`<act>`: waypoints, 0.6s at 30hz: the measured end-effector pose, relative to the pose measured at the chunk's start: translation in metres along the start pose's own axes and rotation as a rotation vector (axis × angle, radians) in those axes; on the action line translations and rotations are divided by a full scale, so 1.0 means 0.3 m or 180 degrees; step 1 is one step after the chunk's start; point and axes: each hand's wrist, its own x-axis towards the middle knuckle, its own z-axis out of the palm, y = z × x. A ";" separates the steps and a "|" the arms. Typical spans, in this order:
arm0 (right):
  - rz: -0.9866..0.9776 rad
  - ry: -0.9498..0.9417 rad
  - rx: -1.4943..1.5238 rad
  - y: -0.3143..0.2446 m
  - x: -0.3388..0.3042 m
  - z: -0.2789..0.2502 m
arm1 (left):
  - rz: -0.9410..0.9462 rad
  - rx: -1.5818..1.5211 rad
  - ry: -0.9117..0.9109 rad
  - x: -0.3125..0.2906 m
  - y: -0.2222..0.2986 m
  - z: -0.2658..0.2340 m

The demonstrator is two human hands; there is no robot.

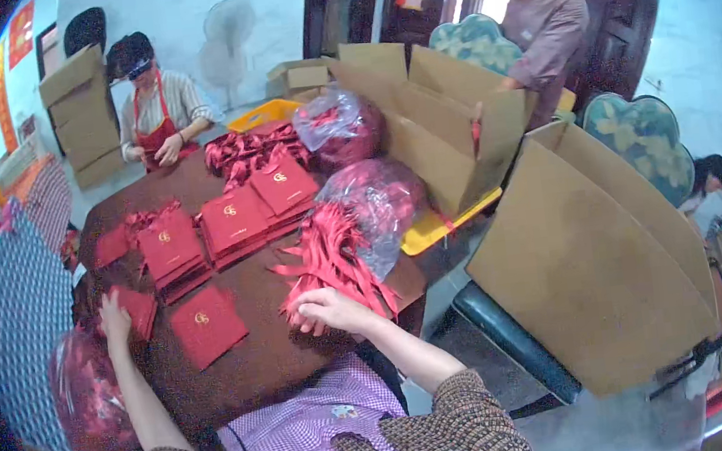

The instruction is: The person attaches ribbon handles to small gift bags by hand, threading ribbons through the slots of each bag.

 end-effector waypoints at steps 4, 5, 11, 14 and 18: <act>-0.0011 0.0289 -0.0062 0.002 -0.045 -0.052 | 0.1678 -0.1816 0.1355 -0.002 0.195 -0.332; 0.0009 0.0329 0.0000 0.010 -0.042 -0.058 | 0.1736 -0.2296 0.1190 -0.042 0.254 -0.443; -0.0091 0.0444 0.0075 0.009 -0.085 -0.068 | 0.3376 -0.5407 -0.0353 -0.413 0.644 -0.958; -0.0196 0.0453 -0.0071 -0.015 -0.114 -0.070 | 0.3453 -0.5306 0.0137 -0.438 0.678 -0.952; -0.0367 0.0260 -0.0319 -0.107 -0.150 -0.046 | 0.2459 -0.2902 0.3035 -0.494 0.600 -0.907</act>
